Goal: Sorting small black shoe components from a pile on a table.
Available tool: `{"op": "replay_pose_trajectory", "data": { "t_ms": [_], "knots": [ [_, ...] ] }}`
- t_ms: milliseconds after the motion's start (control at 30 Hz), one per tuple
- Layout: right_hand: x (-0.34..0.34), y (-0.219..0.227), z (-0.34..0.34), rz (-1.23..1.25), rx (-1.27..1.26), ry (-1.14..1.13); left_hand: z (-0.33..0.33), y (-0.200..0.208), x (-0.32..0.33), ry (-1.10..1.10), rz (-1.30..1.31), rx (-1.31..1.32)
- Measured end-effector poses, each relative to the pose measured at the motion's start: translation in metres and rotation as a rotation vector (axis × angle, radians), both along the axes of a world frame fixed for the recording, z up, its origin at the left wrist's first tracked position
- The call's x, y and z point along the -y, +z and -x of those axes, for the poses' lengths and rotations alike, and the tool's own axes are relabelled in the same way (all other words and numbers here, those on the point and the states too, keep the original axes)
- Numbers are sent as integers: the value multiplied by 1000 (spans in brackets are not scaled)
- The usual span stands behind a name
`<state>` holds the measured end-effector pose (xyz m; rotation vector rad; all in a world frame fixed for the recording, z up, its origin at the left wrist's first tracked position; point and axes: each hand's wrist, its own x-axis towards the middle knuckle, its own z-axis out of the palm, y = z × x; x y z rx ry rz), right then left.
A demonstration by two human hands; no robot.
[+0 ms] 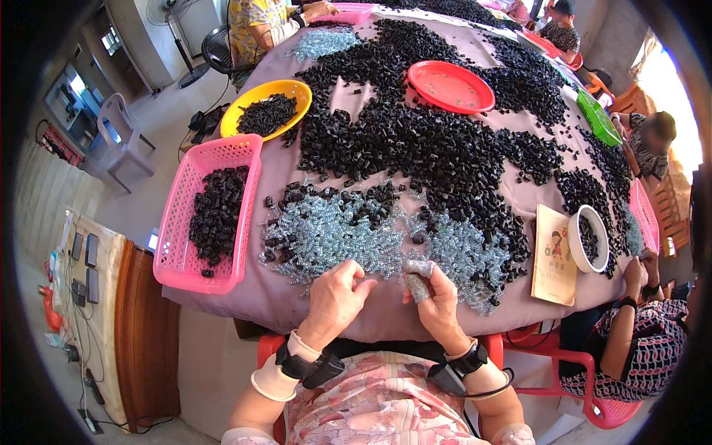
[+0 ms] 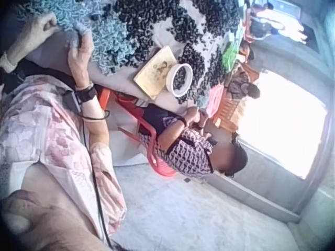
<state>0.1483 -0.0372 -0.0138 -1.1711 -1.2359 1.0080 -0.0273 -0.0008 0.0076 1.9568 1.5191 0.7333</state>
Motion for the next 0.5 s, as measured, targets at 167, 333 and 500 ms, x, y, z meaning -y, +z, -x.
{"op": "replay_pose_trajectory", "data": {
  "t_ms": [167, 333, 500],
  "knots": [
    [-1, -9, -3, -64, 126, 53, -8, -14, 7, -57, -132, -135],
    [-1, 2, 2, -145, 225, 88, -6, -5, 6, -152, -104, 59],
    [-4, 1, -7, -201, 256, 128, -15, 3, -3, -273, 71, 376]
  ]
}}
